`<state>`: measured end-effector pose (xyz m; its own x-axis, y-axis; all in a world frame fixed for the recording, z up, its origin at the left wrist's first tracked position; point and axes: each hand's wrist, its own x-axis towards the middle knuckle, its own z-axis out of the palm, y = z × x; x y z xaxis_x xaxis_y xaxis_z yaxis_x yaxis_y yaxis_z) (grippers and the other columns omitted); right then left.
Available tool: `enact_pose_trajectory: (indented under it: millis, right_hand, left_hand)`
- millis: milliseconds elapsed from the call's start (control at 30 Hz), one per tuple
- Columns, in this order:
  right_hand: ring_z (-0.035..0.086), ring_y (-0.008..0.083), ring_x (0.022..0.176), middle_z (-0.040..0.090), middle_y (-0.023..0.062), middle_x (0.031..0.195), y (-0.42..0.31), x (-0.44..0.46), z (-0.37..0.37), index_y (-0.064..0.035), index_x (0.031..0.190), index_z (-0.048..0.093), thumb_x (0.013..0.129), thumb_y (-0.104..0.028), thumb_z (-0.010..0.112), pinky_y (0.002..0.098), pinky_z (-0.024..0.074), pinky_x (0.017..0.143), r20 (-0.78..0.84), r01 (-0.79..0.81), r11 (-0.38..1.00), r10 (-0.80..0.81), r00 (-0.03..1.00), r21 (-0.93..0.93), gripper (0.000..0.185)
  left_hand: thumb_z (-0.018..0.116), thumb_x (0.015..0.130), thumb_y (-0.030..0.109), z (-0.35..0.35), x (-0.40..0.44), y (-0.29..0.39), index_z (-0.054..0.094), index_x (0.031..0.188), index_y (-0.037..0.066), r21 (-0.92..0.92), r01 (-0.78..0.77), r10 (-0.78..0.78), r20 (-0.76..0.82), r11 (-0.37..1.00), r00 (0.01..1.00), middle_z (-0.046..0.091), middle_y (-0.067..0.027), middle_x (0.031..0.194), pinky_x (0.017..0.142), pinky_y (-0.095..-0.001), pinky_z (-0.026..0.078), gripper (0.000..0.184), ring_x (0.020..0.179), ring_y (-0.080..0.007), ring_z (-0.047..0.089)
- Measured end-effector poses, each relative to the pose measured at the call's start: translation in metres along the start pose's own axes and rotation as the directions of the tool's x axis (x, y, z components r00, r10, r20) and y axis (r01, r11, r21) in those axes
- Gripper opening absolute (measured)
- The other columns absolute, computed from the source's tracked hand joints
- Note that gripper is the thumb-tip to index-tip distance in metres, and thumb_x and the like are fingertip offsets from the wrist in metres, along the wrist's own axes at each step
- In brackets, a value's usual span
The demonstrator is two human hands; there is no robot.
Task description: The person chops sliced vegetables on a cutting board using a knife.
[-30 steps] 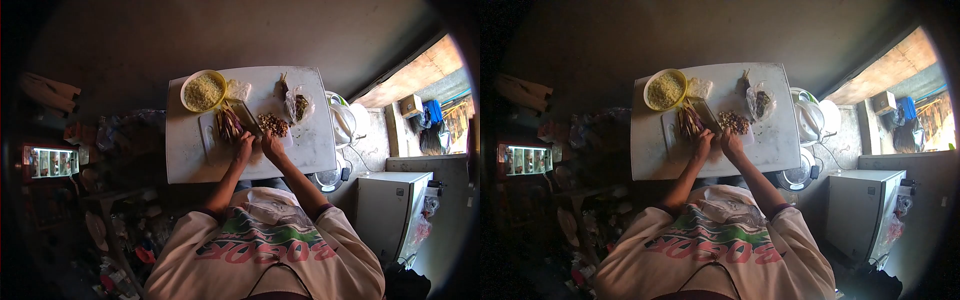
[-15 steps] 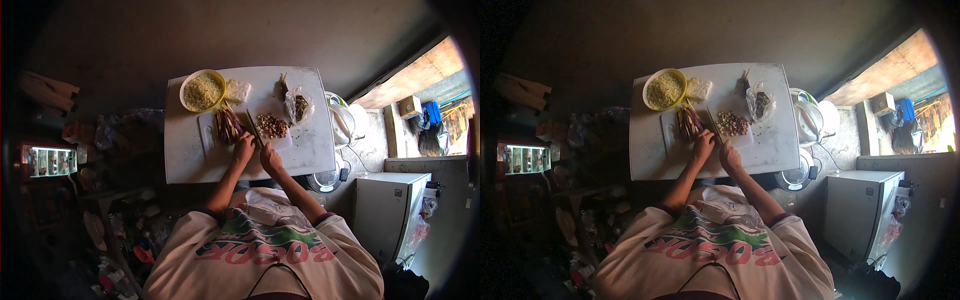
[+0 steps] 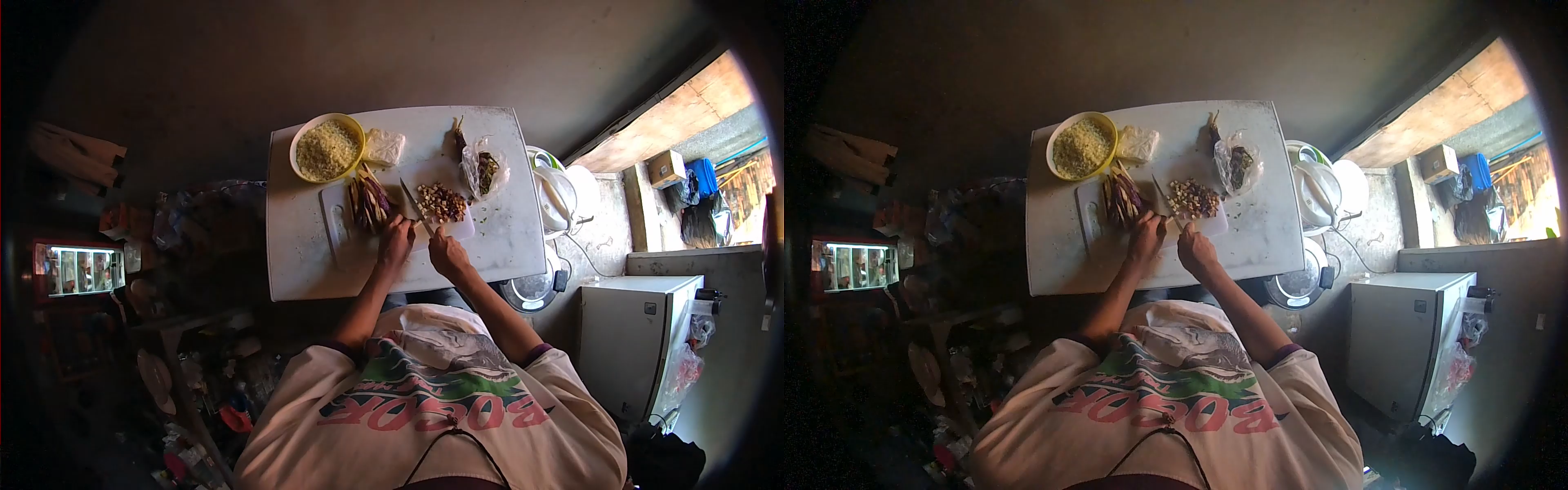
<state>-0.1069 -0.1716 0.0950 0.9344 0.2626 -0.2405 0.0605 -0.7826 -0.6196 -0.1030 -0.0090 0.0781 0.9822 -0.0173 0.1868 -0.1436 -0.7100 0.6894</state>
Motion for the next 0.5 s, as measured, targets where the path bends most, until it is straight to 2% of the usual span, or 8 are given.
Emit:
enact_pose_trajectory:
  millis: [67, 300, 367, 500]
  right_hand:
    - [0.061, 0.05, 0.071, 0.062, 0.0304, 0.073, 0.0, -0.008, 0.0, 0.0001, 0.106, 0.041, 0.094, -0.022, 0.045, 0.0577, 0.048, 0.065, 0.011, -0.039, 0.998, 0.04, 0.999, -0.05, 0.025]
    - [0.061, 0.0501, 0.07, 0.061, 0.03, 0.072, 0.003, -0.019, 0.005, -0.0007, 0.105, 0.041, 0.095, -0.022, 0.043, 0.0583, 0.0477, 0.063, -0.005, -0.047, 0.998, 0.046, 0.999, -0.047, 0.024]
    - [0.061, 0.0499, 0.069, 0.061, 0.0297, 0.072, 0.004, -0.022, 0.008, -0.0009, 0.105, 0.04, 0.095, -0.022, 0.043, 0.0586, 0.0478, 0.062, -0.059, -0.022, 0.998, 0.019, 0.998, -0.054, 0.024]
    - [0.06, 0.0499, 0.068, 0.061, 0.0298, 0.071, 0.01, -0.019, 0.015, -0.001, 0.106, 0.04, 0.094, -0.022, 0.043, 0.059, 0.0476, 0.062, -0.055, -0.047, 0.998, 0.045, 0.997, -0.03, 0.024]
  left_hand:
    - [0.06, 0.076, 0.0, 0.001, 0.001, 0.002, 0.064, 0.092, -0.002, 0.034, 0.074, -0.075, 0.026, 0.997, 0.997, 0.058, -0.018, 0.093, 0.08, -0.0422, 0.047, 0.017, 0.092, -0.0362, 0.057]
    - [0.063, 0.072, -0.004, 0.003, -0.001, 0.001, 0.063, 0.098, -0.002, 0.09, 0.059, -0.062, 0.029, 0.994, 0.998, 0.058, -0.0157, 0.099, 0.083, -0.0417, 0.048, 0.027, 0.097, -0.0352, 0.056]
    - [0.065, 0.072, -0.001, 0.008, -0.002, -0.002, 0.062, 0.099, -0.001, 0.054, 0.091, -0.092, 0.024, 0.994, 0.995, 0.058, -0.0149, 0.1, 0.083, -0.0416, 0.048, 0.027, 0.097, -0.035, 0.056]
    - [0.066, 0.073, 0.001, 0.009, -0.001, -0.005, 0.061, 0.101, -0.001, 0.058, 0.094, -0.097, 0.048, 0.994, 0.994, 0.057, -0.0146, 0.101, 0.084, -0.0417, 0.048, 0.028, 0.098, -0.0348, 0.056]
